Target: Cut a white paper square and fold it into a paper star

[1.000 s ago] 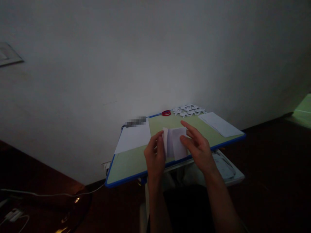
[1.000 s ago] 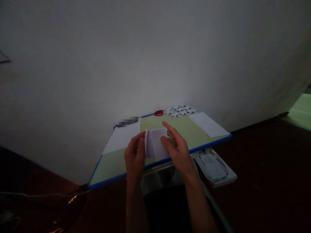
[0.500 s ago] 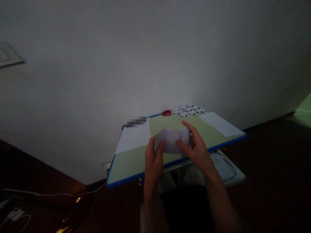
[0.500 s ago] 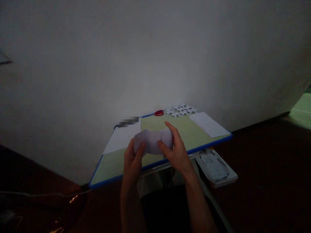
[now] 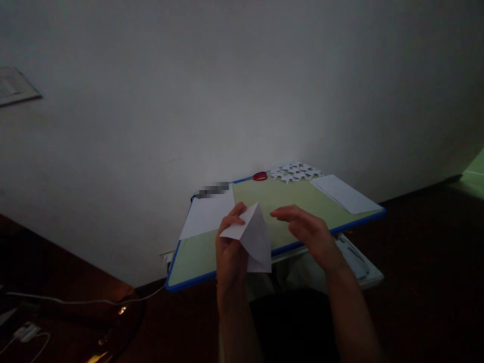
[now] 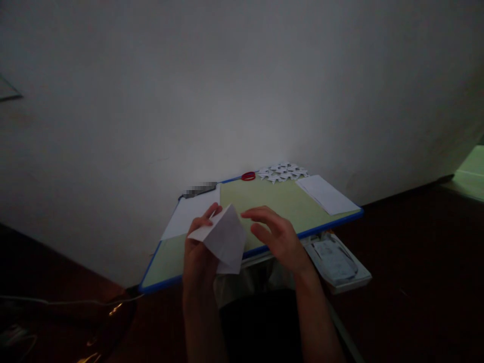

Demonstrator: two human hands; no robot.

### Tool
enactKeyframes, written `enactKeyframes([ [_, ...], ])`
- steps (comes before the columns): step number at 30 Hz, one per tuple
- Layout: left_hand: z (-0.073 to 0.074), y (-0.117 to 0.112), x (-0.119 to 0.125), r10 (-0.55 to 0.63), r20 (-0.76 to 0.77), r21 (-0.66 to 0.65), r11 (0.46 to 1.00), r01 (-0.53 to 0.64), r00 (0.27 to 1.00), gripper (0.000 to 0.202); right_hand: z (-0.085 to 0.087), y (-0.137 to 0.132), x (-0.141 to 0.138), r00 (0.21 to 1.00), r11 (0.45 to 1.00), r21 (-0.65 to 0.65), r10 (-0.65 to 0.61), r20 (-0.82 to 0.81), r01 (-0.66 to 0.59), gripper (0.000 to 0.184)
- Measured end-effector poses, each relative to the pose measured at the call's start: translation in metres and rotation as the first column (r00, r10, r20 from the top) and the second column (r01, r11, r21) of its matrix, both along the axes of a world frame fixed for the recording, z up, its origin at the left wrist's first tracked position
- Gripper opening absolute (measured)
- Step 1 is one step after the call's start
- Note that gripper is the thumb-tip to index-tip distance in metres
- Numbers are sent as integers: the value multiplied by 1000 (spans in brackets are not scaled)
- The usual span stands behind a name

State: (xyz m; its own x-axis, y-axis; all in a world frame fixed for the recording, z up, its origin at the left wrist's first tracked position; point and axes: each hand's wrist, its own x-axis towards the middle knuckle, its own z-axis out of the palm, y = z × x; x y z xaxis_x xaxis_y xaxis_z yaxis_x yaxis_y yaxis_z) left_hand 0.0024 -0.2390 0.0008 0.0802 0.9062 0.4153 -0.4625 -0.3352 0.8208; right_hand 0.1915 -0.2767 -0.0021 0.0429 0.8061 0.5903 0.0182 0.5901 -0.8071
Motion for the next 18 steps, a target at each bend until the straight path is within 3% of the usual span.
enactKeyframes([
  [3,6,-7,4,-103,53,26,994,102,993,36,-1,10,-11,990,986,-116,-128,-53,121,40],
  [10,9,-10,7,-187,21,39,982,186,982,29,3,6,-21,980,970,-239,0,-197,-48,31],
  [12,9,-8,8,-152,20,-50,987,153,988,40,4,6,-24,969,970,-240,-31,-244,-29,30],
  [15,9,-3,11,-54,-2,-236,970,52,999,60,5,7,-27,939,976,-197,-155,-307,96,31],
  [18,7,2,13,-48,-25,-272,962,39,999,75,4,9,-29,916,971,-140,-230,-329,193,34],
])
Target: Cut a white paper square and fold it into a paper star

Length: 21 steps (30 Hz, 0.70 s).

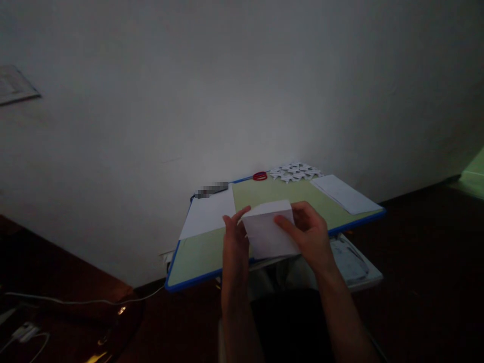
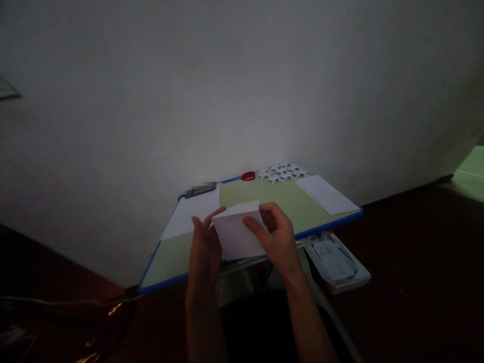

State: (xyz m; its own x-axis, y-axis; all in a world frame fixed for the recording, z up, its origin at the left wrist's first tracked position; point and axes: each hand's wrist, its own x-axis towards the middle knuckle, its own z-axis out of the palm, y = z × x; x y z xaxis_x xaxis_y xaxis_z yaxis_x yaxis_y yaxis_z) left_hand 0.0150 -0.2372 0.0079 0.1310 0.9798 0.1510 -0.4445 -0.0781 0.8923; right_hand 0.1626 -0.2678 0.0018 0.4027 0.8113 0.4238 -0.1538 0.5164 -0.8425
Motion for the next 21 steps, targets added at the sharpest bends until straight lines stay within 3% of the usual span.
enactKeyframes([
  [4,-2,-2,2,64,-103,98,994,-54,993,65,-4,-1,1,999,995,99,-35,2,35,45],
  [6,-2,-5,3,102,-136,125,989,-85,986,65,-6,-3,3,995,991,129,-54,79,44,47],
  [9,0,-8,4,158,-168,160,978,-132,973,54,-7,-4,6,966,988,132,-115,233,86,31],
  [12,1,-9,4,235,-215,226,956,-186,948,38,-9,-3,7,956,980,119,-181,232,156,17],
  [16,1,-9,5,269,-259,304,934,-186,928,21,-10,-2,6,954,968,158,-224,200,195,14],
  [21,1,-11,7,311,-248,353,911,-214,917,21,-9,-3,7,919,955,196,-271,286,221,14],
])
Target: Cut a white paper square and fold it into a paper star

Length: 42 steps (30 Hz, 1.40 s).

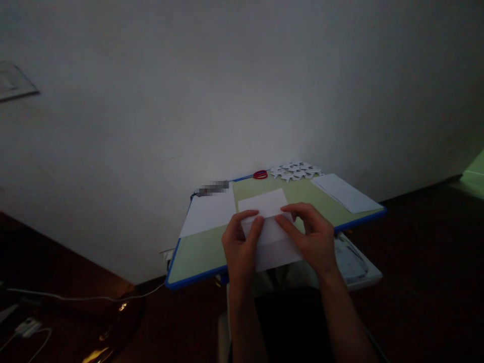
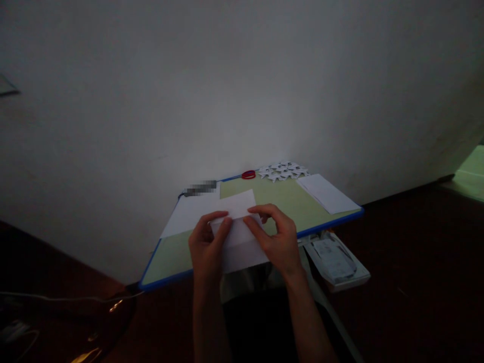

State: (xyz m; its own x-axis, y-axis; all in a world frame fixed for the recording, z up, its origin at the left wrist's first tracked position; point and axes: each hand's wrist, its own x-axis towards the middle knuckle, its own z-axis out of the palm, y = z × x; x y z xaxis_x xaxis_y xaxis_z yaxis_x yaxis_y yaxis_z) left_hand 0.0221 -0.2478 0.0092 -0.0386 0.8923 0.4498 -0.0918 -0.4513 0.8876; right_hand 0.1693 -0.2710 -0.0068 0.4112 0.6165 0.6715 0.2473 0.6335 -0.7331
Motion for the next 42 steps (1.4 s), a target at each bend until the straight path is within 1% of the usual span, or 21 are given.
enactKeyframes([
  [3,1,0,-1,19,-27,63,998,-17,999,20,2,1,0,1000,1000,-10,15,6,-14,14],
  [7,1,1,-2,75,-84,156,986,-61,994,17,4,2,-1,1000,1000,8,-2,27,2,10],
  [9,1,2,-3,82,-107,149,987,-65,991,19,4,2,-1,998,999,33,3,66,-5,10],
  [13,2,1,-4,-24,-118,51,998,30,993,36,6,0,-1,989,997,78,-32,145,21,15],
  [14,2,1,-4,-31,-119,43,998,36,992,37,8,-1,-1,983,995,88,-51,174,36,16],
  [16,2,1,-2,18,-123,58,998,-11,992,36,11,-3,-1,968,992,108,-86,238,61,20],
  [18,1,2,0,106,-125,100,991,-94,986,33,14,-6,-1,953,989,128,-106,285,72,22],
  [22,-2,2,5,239,-149,161,963,-215,959,35,20,-11,-6,939,988,130,-125,319,88,24],
  [25,-3,2,6,314,-156,169,943,-288,937,36,22,-14,-13,950,991,77,-125,285,107,17],
  [27,-3,1,7,345,-159,171,933,-318,925,34,21,-14,-18,974,993,20,-119,194,117,9],
  [28,-3,1,7,347,-155,166,932,-322,925,33,21,-14,-20,984,993,-10,-117,131,119,10],
  [30,-3,0,9,317,-128,129,945,-301,940,34,21,-14,-23,993,991,-61,-116,22,117,20],
  [31,-3,0,10,292,-103,104,954,-282,951,35,21,-13,-24,993,990,-78,-120,-2,120,25],
  [32,-3,-1,11,268,-76,79,962,-262,961,37,21,-13,-25,992,988,-89,-127,5,127,25],
  [33,-2,-2,12,249,-50,61,967,-246,967,38,21,-13,-25,990,986,-93,-134,42,138,20],
  [35,-1,-3,15,229,-6,45,973,-228,973,41,21,-12,-25,977,982,-83,-155,145,168,3],
  [37,1,-5,16,220,29,31,975,-221,975,43,20,-11,-24,962,982,-63,-162,219,179,12],
  [40,6,-8,14,186,81,-11,983,-186,979,48,18,-8,-19,966,991,-31,-119,230,129,5],
  [42,9,-10,10,151,109,-36,988,-148,982,52,16,-6,-13,971,996,-4,-87,221,90,6],
])
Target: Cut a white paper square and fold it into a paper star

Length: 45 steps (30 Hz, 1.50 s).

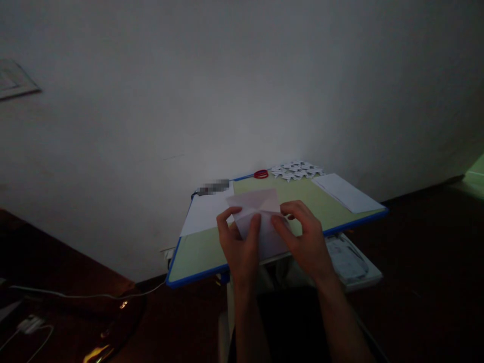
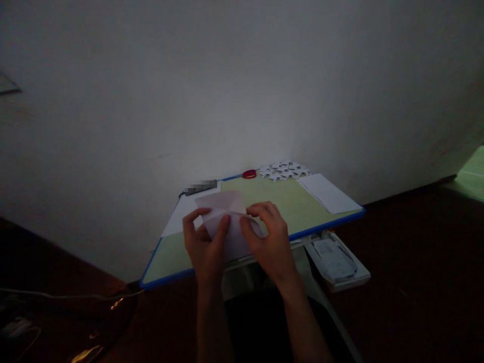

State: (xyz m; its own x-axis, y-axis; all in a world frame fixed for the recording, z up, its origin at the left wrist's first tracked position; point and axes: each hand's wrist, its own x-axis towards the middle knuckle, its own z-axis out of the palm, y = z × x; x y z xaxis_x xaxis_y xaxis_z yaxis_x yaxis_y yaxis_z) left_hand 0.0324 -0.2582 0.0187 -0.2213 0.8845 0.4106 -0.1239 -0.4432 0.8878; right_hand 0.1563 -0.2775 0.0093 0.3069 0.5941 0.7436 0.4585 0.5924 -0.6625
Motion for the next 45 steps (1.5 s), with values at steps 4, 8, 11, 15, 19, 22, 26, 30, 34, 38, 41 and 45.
enactKeyframes([
  [4,4,-3,-4,-28,20,-20,999,28,999,56,-2,2,11,999,998,42,40,8,-40,7],
  [8,2,-1,-2,4,-14,2,1000,-4,1000,53,-5,3,17,994,994,44,99,54,-101,9],
  [11,-1,1,-1,34,-20,8,999,-34,999,51,-9,4,22,981,986,5,163,106,-165,16],
  [15,-3,4,-4,9,4,-24,1000,-9,1000,56,-11,5,27,977,981,4,195,90,-196,29],
  [19,-5,6,-6,-63,57,-25,998,65,996,53,-9,3,26,963,965,28,257,78,-259,28],
  [22,-8,8,-6,-128,100,16,992,127,987,49,-7,1,25,951,954,13,298,83,-300,27],
  [26,-9,7,-6,-196,102,48,980,192,975,57,-8,1,24,941,943,-8,332,70,-332,22],
  [30,-8,7,-7,-238,71,60,970,234,969,53,-10,6,19,956,956,0,292,-18,-292,9],
  [34,-10,7,-9,-180,-81,97,978,187,980,40,-11,9,14,935,944,-77,302,-184,-320,24],
  [38,-10,3,-7,-113,-183,148,979,141,977,36,-10,8,12,896,907,-124,363,-257,-403,22],
  [41,-5,-2,-1,-124,-56,149,980,131,991,67,-8,6,13,863,884,-147,376,-338,-443,19],
  [45,-2,0,-4,-149,-39,41,988,150,988,76,-7,6,15,854,885,-150,362,-374,-441,19],
])
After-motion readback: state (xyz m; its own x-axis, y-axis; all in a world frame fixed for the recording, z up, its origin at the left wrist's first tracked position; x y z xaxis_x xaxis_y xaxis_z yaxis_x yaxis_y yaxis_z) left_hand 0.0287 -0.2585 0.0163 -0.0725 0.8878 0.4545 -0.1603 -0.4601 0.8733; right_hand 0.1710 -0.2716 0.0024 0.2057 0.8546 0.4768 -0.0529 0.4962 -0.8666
